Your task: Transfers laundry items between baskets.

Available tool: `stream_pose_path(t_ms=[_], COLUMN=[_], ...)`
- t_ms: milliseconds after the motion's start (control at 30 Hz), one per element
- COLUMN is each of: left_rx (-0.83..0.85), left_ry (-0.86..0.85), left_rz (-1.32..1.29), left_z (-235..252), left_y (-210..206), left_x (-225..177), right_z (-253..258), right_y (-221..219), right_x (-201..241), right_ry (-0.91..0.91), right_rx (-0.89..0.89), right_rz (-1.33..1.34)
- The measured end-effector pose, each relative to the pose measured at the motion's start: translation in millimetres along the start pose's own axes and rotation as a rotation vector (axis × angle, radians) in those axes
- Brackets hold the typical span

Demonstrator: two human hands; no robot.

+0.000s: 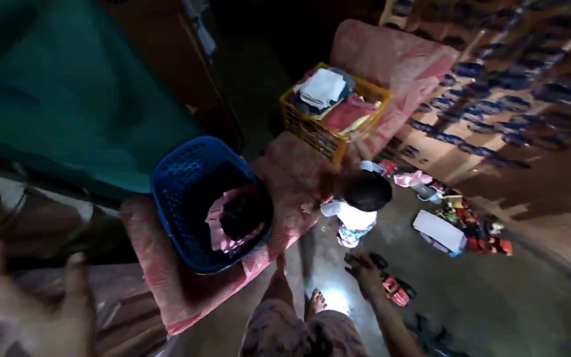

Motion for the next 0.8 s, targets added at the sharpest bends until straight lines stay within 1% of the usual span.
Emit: stream_pose_path(t_ms=[33,100,233,267,300,333,400,433,467,500,567,633,667,733,800], left_rx=[0.052,0.148,0.347,0.428,0.567,0.741,0.654,0.659,0.716,0.771,0.787,0.800,0.806,0.779,0.711], left_ry=[0.000,0.095,0.415,0.493,0.570,0.631,0.539,0.564,0.635,0.730,0.853,0.883,0.884,0.871,0.856], left_rz=[0.014,0.004,-0.093,-0.095,-0.075,-0.038,-0.005,-0.031,-0.028,-0.007,0.047,0.051,0.049,0.039,0.035], left_z=[14.2,35.9,76.0,87.2,100.6,113.0,93.9,86.3,83.6,83.8,84.0,86.2,85.8,85.7,90.1], left_y=[-19.2,-64.0,-156.8,-173.5,-186.6,-200.3,-247.2,-266.0,-278.2,-285.0,-290.6,-289.3,-287.0,-281.1,-274.5], left_x=[2.9,30.3,92.7,103.8,111.2,120.8,166.2,178.3,181.7,181.0,181.2,181.5,183.0,187.1,189.7], right_z=[3.4,10.4,19.5,26.0,33.6,40.1,52.7,56.9,60.4,62.7,62.9,57.3,54.6,52.2,53.0], right_y=[-24.2,-72.9,-163.2,-181.7,-198.3,-212.6,-233.1,-241.5,-248.9,-255.8,-270.8,-286.6,-290.7,-294.8,-305.2], right_x=[13.4,37.4,94.6,108.4,123.5,138.4,158.0,161.8,162.7,163.0,169.6,185.7,190.2,196.3,209.5], right_ry=[0.037,0.115,0.215,0.254,0.279,0.278,0.228,0.220,0.214,0.195,0.142,0.103,0.094,0.114,0.143], right_rx=[0.040,0.115,0.212,0.212,0.203,0.208,0.261,0.295,0.323,0.329,0.260,0.171,0.159,0.180,0.191], right_rz=[-0.059,-0.190,-0.377,-0.429,-0.460,-0.468,-0.468,-0.499,-0.567,-0.659,-0.853,-1.036,-1.096,-1.134,-1.156])
Point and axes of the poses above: each hand's wrist, its own z-axis towards the middle knuckle, its own y-axis out of the back of the hand, x = y × z, the point moved 2 cm from there along z, towards the middle knuckle, and after that the axes turned 14 degrees about -y, right-handed, at the moved point
